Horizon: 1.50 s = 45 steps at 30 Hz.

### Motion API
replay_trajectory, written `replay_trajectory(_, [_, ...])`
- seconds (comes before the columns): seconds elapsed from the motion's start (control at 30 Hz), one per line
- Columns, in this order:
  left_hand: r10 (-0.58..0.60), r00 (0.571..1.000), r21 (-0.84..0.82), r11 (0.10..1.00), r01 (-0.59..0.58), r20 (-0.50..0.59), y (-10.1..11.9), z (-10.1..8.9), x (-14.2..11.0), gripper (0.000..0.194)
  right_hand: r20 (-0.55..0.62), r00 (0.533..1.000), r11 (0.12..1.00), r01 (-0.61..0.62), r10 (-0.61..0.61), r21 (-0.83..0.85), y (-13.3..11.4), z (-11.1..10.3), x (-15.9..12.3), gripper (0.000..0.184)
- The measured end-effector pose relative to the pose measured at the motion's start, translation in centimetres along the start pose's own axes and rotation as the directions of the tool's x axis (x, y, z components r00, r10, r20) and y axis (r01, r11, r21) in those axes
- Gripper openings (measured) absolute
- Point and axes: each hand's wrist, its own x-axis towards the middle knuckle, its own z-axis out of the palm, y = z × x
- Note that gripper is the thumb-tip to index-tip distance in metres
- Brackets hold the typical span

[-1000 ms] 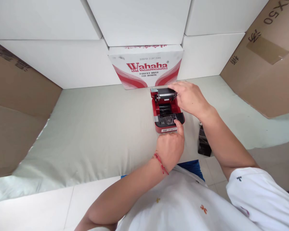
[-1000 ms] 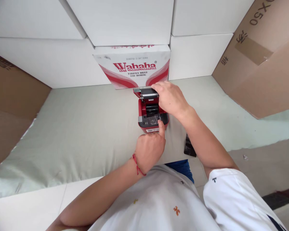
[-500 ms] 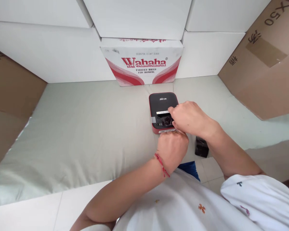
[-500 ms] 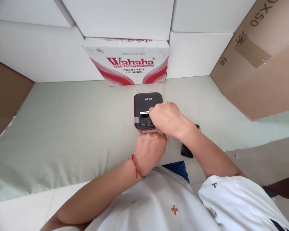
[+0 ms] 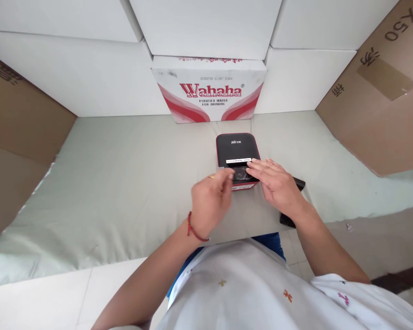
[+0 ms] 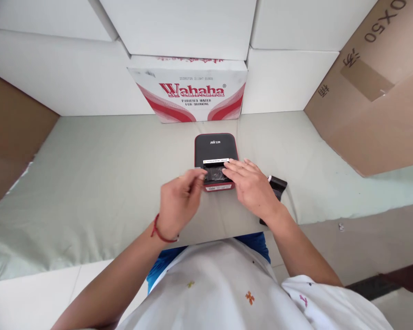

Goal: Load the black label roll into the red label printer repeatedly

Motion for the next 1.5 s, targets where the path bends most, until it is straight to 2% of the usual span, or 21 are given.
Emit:
replay_trajectory(0.03, [-0.092, 0.994, -0.097, 0.992, 0.086, -0.059, -1.0, -0.3, 0.4, 0.025, -0.027, 1.000, 1.000, -0.009, 0.010, 0.026, 0.0, 0.4, -0.8, 0.052])
replay_trajectory(0.1, [-0.278, 0.953, -0.305, 0.924, 0.231, -0.120, -3.0, -0.4, 1.6, 0.026, -0.076, 0.997, 0.996, -0.023, 0.030, 0.083, -0.1, 1.0, -1.9, 0.056])
replay_trajectory(0.17, [-0.383, 0.917, -0.500, 0.819, 0.282, -0.111, -5.1, 0.2, 2.8, 0.032, -0.116, 0.993, 0.991, -0.007, 0.023, 0.135, -0.2, 1.4, -2.5, 0.059])
replay_trajectory(0.23, [-0.375, 0.927, -0.660, 0.700, 0.274, -0.013, -6.8, 1.4, 3.8, 0.051, -0.149, 0.989, 0.986, 0.022, 0.002, 0.164, -0.2, 1.7, -2.8, 0.060])
replay_trajectory(0.3, [-0.284, 0.951, -0.759, 0.591, 0.274, 0.123, -8.2, 2.7, 4.4, 0.079, -0.163, 0.987, 0.983, 0.038, -0.008, 0.179, -0.1, 1.8, -2.8, 0.061])
replay_trajectory(0.37, [-0.193, 0.963, -0.810, 0.524, 0.263, 0.187, -9.1, 3.9, 4.4, 0.097, -0.152, 0.988, 0.981, 0.030, -0.001, 0.190, 0.0, 1.8, -2.9, 0.063])
replay_trajectory(0.43, [-0.148, 0.968, -0.838, 0.487, 0.248, 0.201, -9.6, 4.8, 4.2, 0.104, -0.137, 0.990, 0.982, 0.013, 0.013, 0.189, 0.0, 1.8, -2.9, 0.065])
replay_trajectory(0.6, [-0.143, 0.971, -0.859, 0.455, 0.234, 0.189, -9.8, 5.9, 3.7, 0.112, -0.123, 0.991, 0.992, -0.042, 0.057, 0.120, -0.5, 1.5, -2.5, 0.059])
replay_trajectory(0.7, [-0.144, 0.974, -0.862, 0.455, 0.221, 0.174, -9.8, 6.2, 3.6, 0.108, -0.144, 0.988, 0.993, -0.042, 0.057, 0.111, -0.8, 1.1, -1.7, 0.051])
replay_trajectory(0.83, [-0.084, 0.975, -0.870, 0.440, 0.220, 0.204, -9.7, 6.3, 3.7, 0.093, -0.135, 0.991, 0.972, 0.028, 0.004, 0.233, -0.4, 0.0, 0.2, 0.044])
replay_trajectory(0.9, [-0.073, 0.977, -0.892, 0.400, 0.213, 0.200, -9.6, 6.3, 3.8, 0.085, -0.085, 0.994, 0.953, -0.042, 0.071, 0.299, 0.1, -0.9, 1.8, 0.042])
replay_trajectory(0.97, [-0.110, 0.976, -0.918, 0.334, 0.216, 0.189, -9.5, 6.1, 4.0, 0.073, 0.016, 0.983, 0.941, -0.178, 0.181, 0.288, 0.5, -1.7, 4.1, 0.041])
replay_trajectory(1.0, [-0.143, 0.972, -0.925, 0.307, 0.223, 0.187, -9.6, 6.1, 4.1, 0.066, 0.083, 0.972, 0.944, -0.235, 0.221, 0.233, 0.6, -2.0, 5.4, 0.041])
replay_trajectory(1.07, [-0.231, 0.954, -0.927, 0.275, 0.254, 0.192, -9.7, 6.0, 4.5, 0.051, 0.229, 0.938, 0.963, -0.268, 0.259, 0.011, 0.4, -2.1, 8.3, 0.041])
replay_trajectory(1.13, [-0.332, 0.924, -0.930, 0.240, 0.277, 0.190, -9.8, 6.0, 4.8, 0.037, 0.360, 0.887, 0.946, -0.206, 0.289, -0.251, -0.2, -1.6, 10.8, 0.039])
replay_trajectory(1.2, [-0.413, 0.894, -0.946, 0.185, 0.266, 0.171, -9.8, 6.0, 5.0, 0.026, 0.440, 0.837, 0.905, -0.142, 0.326, -0.402, -0.8, -0.6, 12.8, 0.036])
replay_trajectory(1.27, [-0.450, 0.881, -0.960, 0.150, 0.236, 0.146, -9.5, 5.9, 5.0, 0.035, 0.476, 0.802, 0.886, -0.135, 0.361, -0.444, -1.2, 0.4, 13.9, 0.033])
replay_trajectory(1.37, [-0.449, 0.881, -0.959, 0.152, 0.241, 0.150, -8.7, 5.6, 4.7, 0.068, 0.471, 0.794, 0.877, -0.154, 0.384, -0.455, -1.8, 0.8, 13.9, 0.030])
replay_trajectory(1.43, [-0.444, 0.875, -0.950, 0.138, 0.279, 0.193, -8.2, 5.3, 4.5, 0.077, 0.445, 0.811, 0.876, -0.161, 0.379, -0.454, -2.1, -0.2, 12.7, 0.033])
replay_trajectory(1.5, [-0.449, 0.865, -0.949, 0.103, 0.299, 0.224, -7.9, 5.0, 4.4, 0.078, 0.368, 0.865, 0.900, -0.188, 0.342, -0.393, -2.2, -2.1, 10.5, 0.036])
